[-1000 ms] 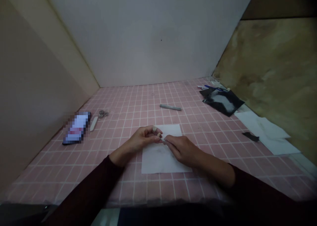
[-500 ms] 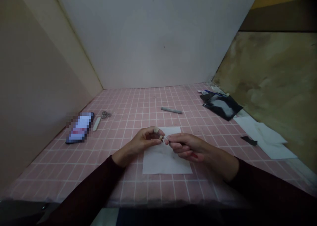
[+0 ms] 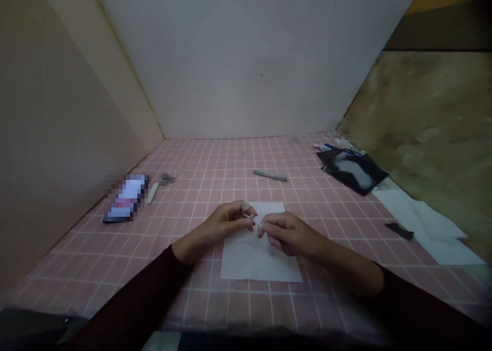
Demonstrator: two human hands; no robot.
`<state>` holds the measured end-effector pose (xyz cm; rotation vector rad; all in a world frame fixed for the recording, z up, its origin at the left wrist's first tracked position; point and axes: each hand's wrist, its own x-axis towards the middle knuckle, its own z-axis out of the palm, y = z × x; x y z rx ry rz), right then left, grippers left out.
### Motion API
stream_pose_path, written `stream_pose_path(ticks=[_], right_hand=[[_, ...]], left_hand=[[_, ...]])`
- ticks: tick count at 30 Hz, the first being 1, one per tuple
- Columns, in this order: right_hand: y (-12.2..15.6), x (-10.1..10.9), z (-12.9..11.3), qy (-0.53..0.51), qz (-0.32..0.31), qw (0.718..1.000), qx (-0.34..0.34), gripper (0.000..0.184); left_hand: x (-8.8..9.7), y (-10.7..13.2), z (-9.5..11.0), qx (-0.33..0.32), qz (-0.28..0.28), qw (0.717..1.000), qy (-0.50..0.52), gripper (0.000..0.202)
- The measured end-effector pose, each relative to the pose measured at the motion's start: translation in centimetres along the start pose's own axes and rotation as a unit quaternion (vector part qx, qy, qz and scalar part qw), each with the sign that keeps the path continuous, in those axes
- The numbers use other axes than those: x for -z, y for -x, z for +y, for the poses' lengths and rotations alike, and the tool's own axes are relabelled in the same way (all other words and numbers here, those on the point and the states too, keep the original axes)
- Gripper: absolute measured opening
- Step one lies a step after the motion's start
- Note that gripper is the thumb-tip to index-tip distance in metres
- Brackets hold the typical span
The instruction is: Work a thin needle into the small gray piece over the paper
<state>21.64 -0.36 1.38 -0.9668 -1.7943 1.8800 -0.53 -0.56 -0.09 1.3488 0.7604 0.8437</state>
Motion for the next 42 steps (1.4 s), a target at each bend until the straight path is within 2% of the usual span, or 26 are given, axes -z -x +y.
stream_pose_path(ticks=[3,5,6,8,11,12,14,15,16,18,19,20,22,23,25,27,29,30,32,33,34,35,36,38,40,42], right_hand=[[-0.1,0.8,-0.3,-0.241,-0.058,0.964,-0.095,0.018],[-0.1,0.9,-0.4,-0.304,-0.074,0.943,-0.111,0.015],[-0.2,0.8,-0.3,-0.305,-0.075,0.943,-0.109,0.016],[-0.2,0.5,-0.2,-0.248,-0.062,0.963,-0.084,0.02],[0.0,-0.3,0.2,-0.013,-0.002,1.0,0.026,0.024],[0.1,-0.5,0.3,0.086,0.03,0.993,0.076,0.022],[0.3,-0.8,0.4,0.236,0.091,0.955,0.157,0.018],[0.3,-0.7,0.4,0.265,0.103,0.943,0.171,0.017],[0.3,-0.6,0.3,0.257,0.1,0.947,0.165,0.017],[0.2,-0.1,0.2,0.14,0.041,0.985,0.094,0.021],[0.1,0.2,0.1,0.04,0.01,0.998,0.043,0.024],[0.0,0.5,0.0,-0.047,-0.017,0.999,0.004,0.022],[-0.2,1.0,0.0,-0.19,-0.051,0.979,-0.056,0.021],[-0.3,1.1,0.0,-0.226,-0.058,0.97,-0.069,0.02],[-0.4,1.0,0.2,-0.23,-0.067,0.969,-0.067,0.02],[-0.3,0.7,0.4,-0.146,-0.062,0.987,-0.028,0.024],[-0.2,0.3,0.5,0.016,-0.023,0.998,0.054,0.025],[-0.1,0.1,0.5,0.11,0.007,0.988,0.104,0.024],[0.0,-0.2,0.6,0.27,0.064,0.941,0.191,0.02],[0.0,-0.2,0.6,0.317,0.081,0.92,0.216,0.019],[0.0,-0.3,0.5,0.334,0.087,0.912,0.222,0.018],[0.0,-0.2,0.5,0.316,0.082,0.922,0.208,0.019],[0.0,-0.1,0.4,0.266,0.068,0.945,0.176,0.02],[-0.1,0.2,0.2,0.094,0.025,0.992,0.077,0.021],[-0.2,0.5,0.0,-0.087,-0.015,0.996,-0.021,0.022],[-0.3,0.6,0.0,-0.19,-0.035,0.979,-0.063,0.02]], left_hand=[[-0.1,0.0,0.0,-0.025,-0.007,0.999,-0.019,0.02],[-0.1,0.1,0.0,-0.029,-0.008,0.999,-0.034,0.021],[-0.1,0.1,0.0,-0.028,-0.005,0.999,-0.042,0.022],[-0.1,0.2,0.1,-0.03,0.01,0.998,-0.057,0.024],[-0.1,0.4,0.3,-0.034,0.029,0.997,-0.067,0.024],[-0.1,0.4,0.3,-0.029,0.034,0.997,-0.069,0.022],[0.0,0.4,0.3,-0.015,0.042,0.996,-0.073,0.02],[0.0,0.4,0.3,-0.01,0.043,0.996,-0.074,0.02],[0.0,0.4,0.2,-0.009,0.04,0.996,-0.074,0.02],[-0.1,0.3,0.2,-0.014,0.022,0.998,-0.064,0.02],[-0.2,0.3,0.2,-0.02,0.013,0.998,-0.053,0.02],[-0.3,0.4,0.2,-0.027,0.008,0.999,-0.041,0.021],[-0.5,0.4,0.3,-0.037,0.009,0.999,-0.021,0.022],[-0.6,0.4,0.3,-0.04,0.012,0.999,-0.016,0.022],[-0.7,0.5,0.4,-0.038,0.011,0.999,-0.019,0.021],[-0.7,0.6,0.3,-0.033,0.007,0.999,-0.035,0.022],[-0.7,0.6,0.2,-0.032,0.01,0.998,-0.053,0.023],[-0.6,0.6,0.1,-0.032,0.014,0.998,-0.059,0.023],[-0.5,0.5,-0.1,-0.027,0.021,0.997,-0.062,0.023],[-0.5,0.4,-0.2,-0.023,0.023,0.998,-0.061,0.023],[-0.5,0.4,-0.3,-0.02,0.023,0.998,-0.06,0.023],[-0.5,0.3,-0.4,-0.018,0.02,0.998,-0.06,0.023],[-0.5,0.3,-0.3,-0.017,0.015,0.998,-0.06,0.023],[-0.5,0.2,-0.3,-0.02,0.003,0.998,-0.058,0.024],[-0.6,0.2,-0.2,-0.027,-0.002,0.998,-0.056,0.024],[-0.8,0.2,-0.1,-0.038,0.0,0.998,-0.052,0.022]])
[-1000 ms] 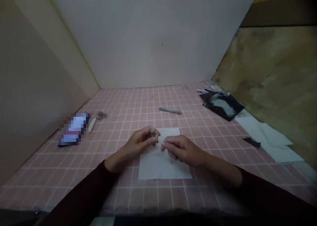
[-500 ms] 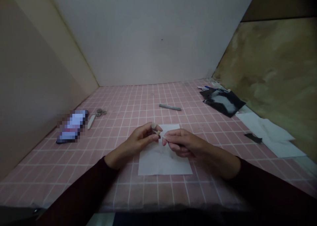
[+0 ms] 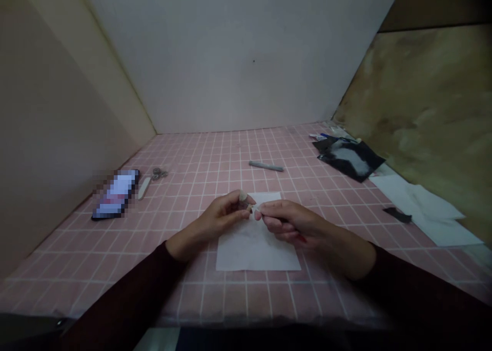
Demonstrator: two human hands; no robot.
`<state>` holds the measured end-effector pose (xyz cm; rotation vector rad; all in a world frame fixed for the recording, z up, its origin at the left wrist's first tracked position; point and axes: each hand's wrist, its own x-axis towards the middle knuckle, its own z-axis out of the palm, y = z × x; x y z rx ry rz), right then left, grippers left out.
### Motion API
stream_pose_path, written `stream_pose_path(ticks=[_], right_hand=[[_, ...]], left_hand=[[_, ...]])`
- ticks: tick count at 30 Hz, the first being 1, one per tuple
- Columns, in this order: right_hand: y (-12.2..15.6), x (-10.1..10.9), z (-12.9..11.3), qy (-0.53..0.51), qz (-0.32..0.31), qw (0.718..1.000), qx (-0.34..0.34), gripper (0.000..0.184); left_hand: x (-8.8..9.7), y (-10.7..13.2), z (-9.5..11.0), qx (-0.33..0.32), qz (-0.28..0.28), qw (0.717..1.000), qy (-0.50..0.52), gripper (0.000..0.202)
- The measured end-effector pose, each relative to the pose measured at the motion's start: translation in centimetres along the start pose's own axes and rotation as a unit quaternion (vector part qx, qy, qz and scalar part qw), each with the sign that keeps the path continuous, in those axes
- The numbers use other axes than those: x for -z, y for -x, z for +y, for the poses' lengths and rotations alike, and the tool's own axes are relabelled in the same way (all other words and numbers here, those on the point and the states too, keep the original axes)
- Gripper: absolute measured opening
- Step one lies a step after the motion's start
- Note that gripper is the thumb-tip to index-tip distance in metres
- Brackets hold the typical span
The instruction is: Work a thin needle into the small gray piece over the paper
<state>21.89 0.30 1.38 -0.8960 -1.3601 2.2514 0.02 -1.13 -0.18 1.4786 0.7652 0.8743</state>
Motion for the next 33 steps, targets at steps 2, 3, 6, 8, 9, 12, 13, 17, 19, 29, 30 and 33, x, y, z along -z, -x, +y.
stream_pose_path(ticks=[2,3,6,8,9,12,13,17,19,29,30,33], right_hand=[[0.0,0.0,0.1,-0.011,-0.012,1.0,0.002,0.019],[0.0,-0.1,0.3,0.014,-0.013,1.0,0.014,0.021],[0.0,-0.5,0.9,0.217,0.031,0.969,0.114,0.025],[0.0,-0.8,1.3,0.388,0.088,0.894,0.206,0.022],[0.0,-0.9,1.5,0.453,0.108,0.852,0.239,0.021],[0.1,-0.9,1.5,0.498,0.123,0.819,0.257,0.019],[0.0,-0.8,1.4,0.459,0.111,0.849,0.237,0.02],[0.0,-0.2,0.5,0.116,0.023,0.991,0.064,0.023],[0.0,0.0,0.2,-0.015,-0.003,1.0,0.009,0.021],[0.0,-0.9,1.7,0.461,0.124,0.839,0.26,0.017],[0.0,-0.9,1.7,0.481,0.129,0.825,0.268,0.016],[0.0,-0.6,1.3,0.376,0.089,0.9,0.2,0.02]], left_hand=[[-0.1,0.0,0.0,-0.009,0.002,1.0,0.003,0.021],[-0.1,0.0,0.0,-0.012,0.002,1.0,0.005,0.021],[-0.1,0.1,0.0,-0.016,0.02,1.0,0.012,0.022],[-0.1,0.0,0.0,-0.003,0.041,0.999,0.018,0.021],[-0.2,0.0,0.0,0.007,0.05,0.998,0.022,0.019],[-0.2,0.0,0.1,0.033,0.056,0.998,0.027,0.018],[-0.2,0.0,0.2,0.033,0.048,0.998,0.028,0.018],[-0.1,0.0,0.4,0.008,0.0,0.999,0.04,0.02],[-0.1,0.0,0.3,-0.002,-0.006,0.999,0.047,0.019],[-0.2,0.0,0.0,0.036,0.059,0.997,0.038,0.02],[-0.2,0.0,-0.1,0.045,0.06,0.997,0.036,0.02],[-0.1,-0.1,0.0,0.046,0.036,0.998,0.03,0.021]])
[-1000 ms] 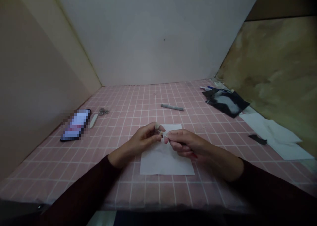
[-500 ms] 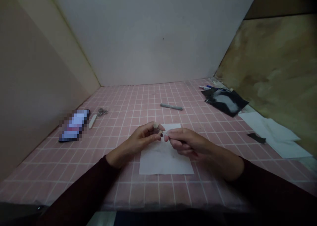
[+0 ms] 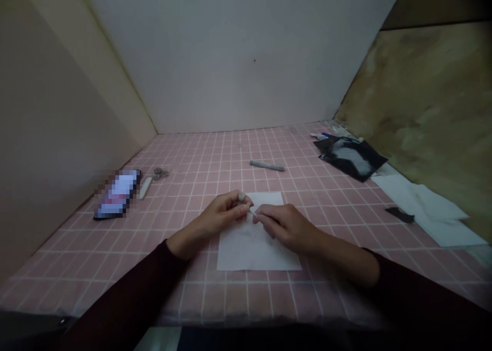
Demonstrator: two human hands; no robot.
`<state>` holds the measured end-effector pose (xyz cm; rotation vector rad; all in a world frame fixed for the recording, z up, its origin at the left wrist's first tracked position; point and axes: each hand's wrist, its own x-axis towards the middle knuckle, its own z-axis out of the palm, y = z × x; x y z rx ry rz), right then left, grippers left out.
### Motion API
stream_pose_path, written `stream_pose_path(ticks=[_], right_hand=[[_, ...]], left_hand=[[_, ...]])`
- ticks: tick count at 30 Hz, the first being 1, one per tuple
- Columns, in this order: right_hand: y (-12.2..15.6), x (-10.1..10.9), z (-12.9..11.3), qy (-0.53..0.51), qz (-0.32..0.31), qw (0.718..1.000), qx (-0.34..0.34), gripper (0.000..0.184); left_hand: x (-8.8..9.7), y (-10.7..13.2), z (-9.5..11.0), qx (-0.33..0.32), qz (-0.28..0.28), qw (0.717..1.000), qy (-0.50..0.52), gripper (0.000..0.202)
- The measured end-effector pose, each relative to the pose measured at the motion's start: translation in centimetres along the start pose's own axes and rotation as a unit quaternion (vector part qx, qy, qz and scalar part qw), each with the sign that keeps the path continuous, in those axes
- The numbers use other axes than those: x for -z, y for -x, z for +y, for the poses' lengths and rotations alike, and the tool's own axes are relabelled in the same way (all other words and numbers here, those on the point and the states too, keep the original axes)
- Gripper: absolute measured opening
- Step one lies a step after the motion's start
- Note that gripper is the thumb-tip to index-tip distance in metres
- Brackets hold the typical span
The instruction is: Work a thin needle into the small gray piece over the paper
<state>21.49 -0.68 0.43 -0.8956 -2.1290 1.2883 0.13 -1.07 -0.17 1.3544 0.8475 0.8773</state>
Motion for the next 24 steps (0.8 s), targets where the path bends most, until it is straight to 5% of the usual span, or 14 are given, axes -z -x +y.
stream_pose_path(ticks=[2,4,7,10,13,15,17,21,24], right_hand=[[-0.2,0.5,-0.2,-0.192,-0.048,0.975,-0.101,0.022],[-0.4,1.0,-0.4,-0.358,-0.083,0.912,-0.181,0.019],[-0.5,1.1,-0.6,-0.439,-0.099,0.868,-0.21,0.017],[-0.3,0.6,-0.5,-0.343,-0.091,0.92,-0.167,0.022],[0.0,0.0,-0.2,-0.086,-0.02,0.996,-0.035,0.021],[0.1,-0.4,0.0,0.076,0.032,0.995,0.049,0.018],[0.2,-0.5,0.1,0.13,0.047,0.988,0.072,0.017],[-0.1,0.3,-0.3,-0.128,-0.03,0.988,-0.078,0.022],[-0.3,1.1,-0.8,-0.385,-0.082,0.896,-0.206,0.019]], left_hand=[[0.0,0.0,0.2,-0.013,-0.028,0.999,0.009,0.022],[0.0,0.1,0.4,-0.022,-0.044,0.999,0.02,0.022],[0.0,0.2,0.5,-0.027,-0.045,0.998,0.024,0.021],[-0.1,0.2,0.4,-0.035,-0.034,0.999,0.021,0.023],[-0.1,0.1,0.1,-0.034,-0.002,0.999,0.015,0.024],[0.0,0.0,0.0,-0.017,0.02,1.0,0.005,0.022],[0.1,-0.1,-0.1,0.0,0.026,1.0,-0.005,0.022],[0.3,-0.1,0.0,0.001,-0.013,1.0,0.007,0.025],[0.3,0.0,0.2,-0.009,-0.027,0.999,0.022,0.026]])
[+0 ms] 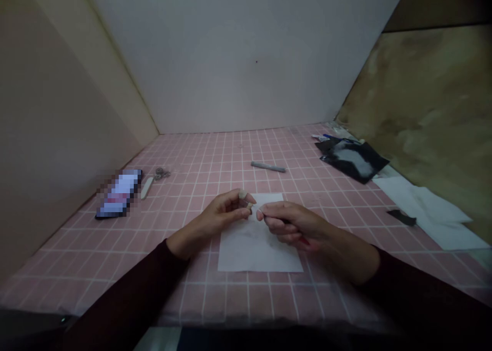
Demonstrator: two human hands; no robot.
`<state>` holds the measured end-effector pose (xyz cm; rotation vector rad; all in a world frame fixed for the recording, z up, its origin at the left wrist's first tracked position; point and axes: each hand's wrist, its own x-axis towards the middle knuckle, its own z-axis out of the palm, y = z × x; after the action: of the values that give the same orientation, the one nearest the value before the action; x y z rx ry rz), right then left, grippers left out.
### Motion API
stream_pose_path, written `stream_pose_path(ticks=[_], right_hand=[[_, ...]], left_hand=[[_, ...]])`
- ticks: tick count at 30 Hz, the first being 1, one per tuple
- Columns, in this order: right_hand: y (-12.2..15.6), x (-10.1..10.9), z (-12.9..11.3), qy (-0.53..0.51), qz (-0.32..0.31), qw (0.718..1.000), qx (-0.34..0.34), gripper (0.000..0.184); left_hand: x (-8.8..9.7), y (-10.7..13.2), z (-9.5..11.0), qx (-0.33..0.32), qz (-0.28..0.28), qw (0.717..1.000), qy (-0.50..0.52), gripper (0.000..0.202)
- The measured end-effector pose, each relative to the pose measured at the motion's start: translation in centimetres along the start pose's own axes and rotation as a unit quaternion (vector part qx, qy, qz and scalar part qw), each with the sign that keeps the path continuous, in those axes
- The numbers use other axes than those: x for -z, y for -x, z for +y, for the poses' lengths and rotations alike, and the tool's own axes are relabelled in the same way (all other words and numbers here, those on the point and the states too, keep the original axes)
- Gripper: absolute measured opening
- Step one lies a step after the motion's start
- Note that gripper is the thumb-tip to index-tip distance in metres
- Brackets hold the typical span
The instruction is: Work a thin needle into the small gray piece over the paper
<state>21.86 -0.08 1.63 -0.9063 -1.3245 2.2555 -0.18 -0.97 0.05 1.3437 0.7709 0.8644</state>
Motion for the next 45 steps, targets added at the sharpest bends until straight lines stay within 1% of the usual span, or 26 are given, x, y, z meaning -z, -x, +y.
stream_pose_path(ticks=[1,3,5,7,8,11,12,13,14,17,19,22,24,26,28,30,31,32,33,34,36,37,39,41,43,45], right_hand=[[0.0,0.1,-0.2,-0.044,-0.009,0.999,-0.017,0.018],[0.0,0.1,-0.1,-0.052,-0.019,0.998,-0.019,0.017],[-0.1,0.1,0.2,0.018,-0.016,1.0,0.008,0.022],[-0.2,-0.1,0.7,0.153,0.01,0.985,0.077,0.025],[-0.3,-0.3,1.0,0.237,0.034,0.963,0.125,0.025],[-0.3,-0.6,1.6,0.449,0.105,0.852,0.248,0.017],[-0.3,-0.6,1.6,0.479,0.117,0.829,0.265,0.016],[-0.3,-0.6,1.6,0.483,0.117,0.826,0.265,0.016],[-0.3,-0.5,1.5,0.46,0.11,0.844,0.252,0.017],[-0.2,-0.1,0.9,0.25,0.057,0.957,0.132,0.023],[-0.2,0.1,0.4,0.076,0.015,0.996,0.034,0.023],[-0.2,0.3,0.0,-0.039,-0.019,0.999,-0.02,0.019],[-0.2,0.2,0.2,-0.01,-0.02,1.0,-0.005,0.02],[-0.3,-0.1,0.7,0.099,0.003,0.994,0.049,0.023],[-0.3,-0.4,1.3,0.265,0.056,0.951,0.146,0.022],[-0.4,-0.6,1.7,0.404,0.109,0.877,0.236,0.017],[-0.4,-0.6,1.8,0.441,0.125,0.851,0.259,0.015],[-0.4,-0.6,1.8,0.449,0.127,0.845,0.261,0.015],[-0.4,-0.5,1.8,0.426,0.118,0.864,0.243,0.016],[-0.4,-0.4,1.6,0.375,0.099,0.898,0.207,0.019],[-0.4,-0.1,1.1,0.216,0.05,0.968,0.114,0.023],[-0.3,0.1,0.8,0.13,0.026,0.989,0.07,0.024],[-0.3,0.4,0.4,0.006,-0.007,1.0,0.009,0.023],[-0.3,0.5,0.2,-0.027,-0.019,0.999,-0.011,0.021],[-0.3,0.4,0.4,0.012,-0.018,1.0,0.0,0.022],[-0.4,0.1,0.8,0.125,0.005,0.99,0.057,0.025]], left_hand=[[-0.1,0.0,0.1,-0.002,-0.001,1.0,0.003,0.025],[-0.3,0.1,0.2,-0.007,-0.006,1.0,0.006,0.023],[-0.5,0.2,0.3,-0.018,-0.007,1.0,0.002,0.023],[-0.5,0.1,0.2,-0.028,0.007,1.0,-0.003,0.024],[-0.5,0.1,0.1,-0.028,0.017,0.999,-0.006,0.024],[-0.3,-0.1,-0.3,-0.006,0.049,0.999,-0.019,0.022],[-0.3,-0.1,-0.4,0.003,0.053,0.998,-0.024,0.022],[-0.2,-0.1,-0.5,0.01,0.053,0.998,-0.027,0.022],[-0.2,-0.2,-0.5,0.012,0.047,0.998,-0.029,0.021],[-0.1,-0.1,-0.2,0.004,0.009,1.0,-0.019,0.022],[-0.2,0.0,0.0,-0.006,-0.007,1.0,-0.008,0.023],[-0.3,0.2,0.2,-0.014,-0.014,1.0,-0.008,0.022],[-0.5,0.3,0.3,-0.021,-0.01,1.0,-0.018,0.022],[-0.6,0.3,0.3,-0.028,0.007,0.999,-0.025,0.023],[-0.8,0.3,0.3,-0.025,0.032,0.999,-0.032,0.023],[-0.8,0.2,0.1,-0.004,0.055,0.998,-0.04,0.023],[-0.8,0.1,0.1,0.008,0.06,0.997,-0.045,0.023],[-0.7,0.1,0.0,0.016,0.06,0.997,-0.048,0.024],[-0.6,0.1,-0.1,0.019,0.055,0.997,-0.05,0.025],[-0.5,0.0,-0.1,0.017,0.046,0.998,-0.048,0.025],[-0.3,0.0,-0.1,0.004,0.023,0.999,-0.04,0.025],[-0.2,0.0,0.0,-0.001,0.011,0.999,-0.036,0.025],[-0.1,0.0,0.0,-0.009,-0.006,1.0,-0.027,0.024],[-0.2,0.1,0.0,-0.02,-0.015,1.0,-0.019,0.023],[-0.3,0.1,0.0,-0.031,-0.018,0.999,-0.018,0.023],[-0.4,0.1,-0.1,-0.035,-0.006,0.999,-0.03,0.023]])
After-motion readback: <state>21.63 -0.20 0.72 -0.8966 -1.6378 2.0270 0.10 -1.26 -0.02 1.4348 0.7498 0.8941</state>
